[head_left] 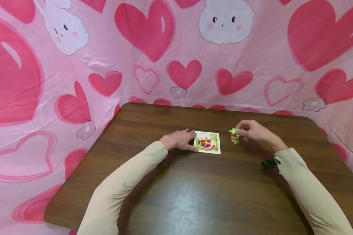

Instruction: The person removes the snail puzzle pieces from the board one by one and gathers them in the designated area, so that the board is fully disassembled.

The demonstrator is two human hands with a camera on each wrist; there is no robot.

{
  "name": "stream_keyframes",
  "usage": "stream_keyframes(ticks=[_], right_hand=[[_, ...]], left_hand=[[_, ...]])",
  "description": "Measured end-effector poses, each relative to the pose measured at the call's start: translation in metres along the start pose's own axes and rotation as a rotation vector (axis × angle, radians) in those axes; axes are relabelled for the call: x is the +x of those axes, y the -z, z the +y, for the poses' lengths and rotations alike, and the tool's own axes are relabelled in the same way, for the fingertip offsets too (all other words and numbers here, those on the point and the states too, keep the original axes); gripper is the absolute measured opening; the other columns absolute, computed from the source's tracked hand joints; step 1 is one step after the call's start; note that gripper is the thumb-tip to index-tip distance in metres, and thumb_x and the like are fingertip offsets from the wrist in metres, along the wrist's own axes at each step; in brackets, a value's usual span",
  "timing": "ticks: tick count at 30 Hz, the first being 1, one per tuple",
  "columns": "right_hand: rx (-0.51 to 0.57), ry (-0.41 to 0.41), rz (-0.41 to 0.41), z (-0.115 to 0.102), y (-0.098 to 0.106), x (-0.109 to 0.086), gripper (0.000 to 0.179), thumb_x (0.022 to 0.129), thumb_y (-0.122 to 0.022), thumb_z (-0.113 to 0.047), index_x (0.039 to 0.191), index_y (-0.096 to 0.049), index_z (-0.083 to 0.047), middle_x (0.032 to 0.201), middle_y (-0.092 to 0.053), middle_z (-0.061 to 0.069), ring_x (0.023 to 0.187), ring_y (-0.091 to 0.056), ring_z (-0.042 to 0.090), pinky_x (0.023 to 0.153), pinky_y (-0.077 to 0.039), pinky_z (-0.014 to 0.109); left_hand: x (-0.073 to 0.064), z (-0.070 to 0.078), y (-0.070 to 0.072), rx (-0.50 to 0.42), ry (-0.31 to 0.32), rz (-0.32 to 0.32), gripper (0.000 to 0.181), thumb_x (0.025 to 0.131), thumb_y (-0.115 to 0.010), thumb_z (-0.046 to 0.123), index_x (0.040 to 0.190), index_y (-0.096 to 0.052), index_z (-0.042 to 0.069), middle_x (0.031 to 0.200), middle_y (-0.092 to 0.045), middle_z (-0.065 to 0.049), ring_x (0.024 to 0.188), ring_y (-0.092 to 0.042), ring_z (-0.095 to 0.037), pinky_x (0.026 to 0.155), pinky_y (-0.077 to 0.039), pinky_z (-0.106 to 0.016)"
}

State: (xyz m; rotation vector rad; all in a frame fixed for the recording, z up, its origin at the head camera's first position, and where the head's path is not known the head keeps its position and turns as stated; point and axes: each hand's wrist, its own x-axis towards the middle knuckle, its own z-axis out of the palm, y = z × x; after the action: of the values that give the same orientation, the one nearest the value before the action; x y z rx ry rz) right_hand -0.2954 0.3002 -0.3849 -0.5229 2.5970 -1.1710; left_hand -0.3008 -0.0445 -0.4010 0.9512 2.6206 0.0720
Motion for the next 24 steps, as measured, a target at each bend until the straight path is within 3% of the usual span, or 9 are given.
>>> stream_keyframes(ticks=[13, 24], right_hand=[[0.031, -0.032, -0.090, 0.019, 0.012, -0.004, 0.022, 0.093, -0.066, -0.012, 0.101, -0.059, 0.007, 0.073, -0.060, 0.007, 0.058, -0.056, 0.013, 0.054, -0.054, 0.031], [0.035, -0.142, -0.179, 0.034, 0.027, -0.012, 0.026, 0.094, -0.066, -0.014, 0.104, -0.057, 0.008, 0.077, -0.059, 0.007, 0.059, -0.059, 0.014, 0.058, -0.055, 0.032]], left_hand=[[0.001, 0.000, 0.000, 0.010, -0.011, 0.007, 0.083, 0.086, -0.056, 0.070, 0.147, -0.042, 0.016, 0.163, -0.025, -0.007, 0.151, -0.022, -0.031, 0.118, -0.028, -0.050], [0.002, -0.001, -0.001, 0.013, -0.002, 0.000, 0.081, 0.085, -0.056, 0.071, 0.145, -0.044, 0.017, 0.163, -0.026, -0.006, 0.151, -0.023, -0.031, 0.118, -0.028, -0.052]])
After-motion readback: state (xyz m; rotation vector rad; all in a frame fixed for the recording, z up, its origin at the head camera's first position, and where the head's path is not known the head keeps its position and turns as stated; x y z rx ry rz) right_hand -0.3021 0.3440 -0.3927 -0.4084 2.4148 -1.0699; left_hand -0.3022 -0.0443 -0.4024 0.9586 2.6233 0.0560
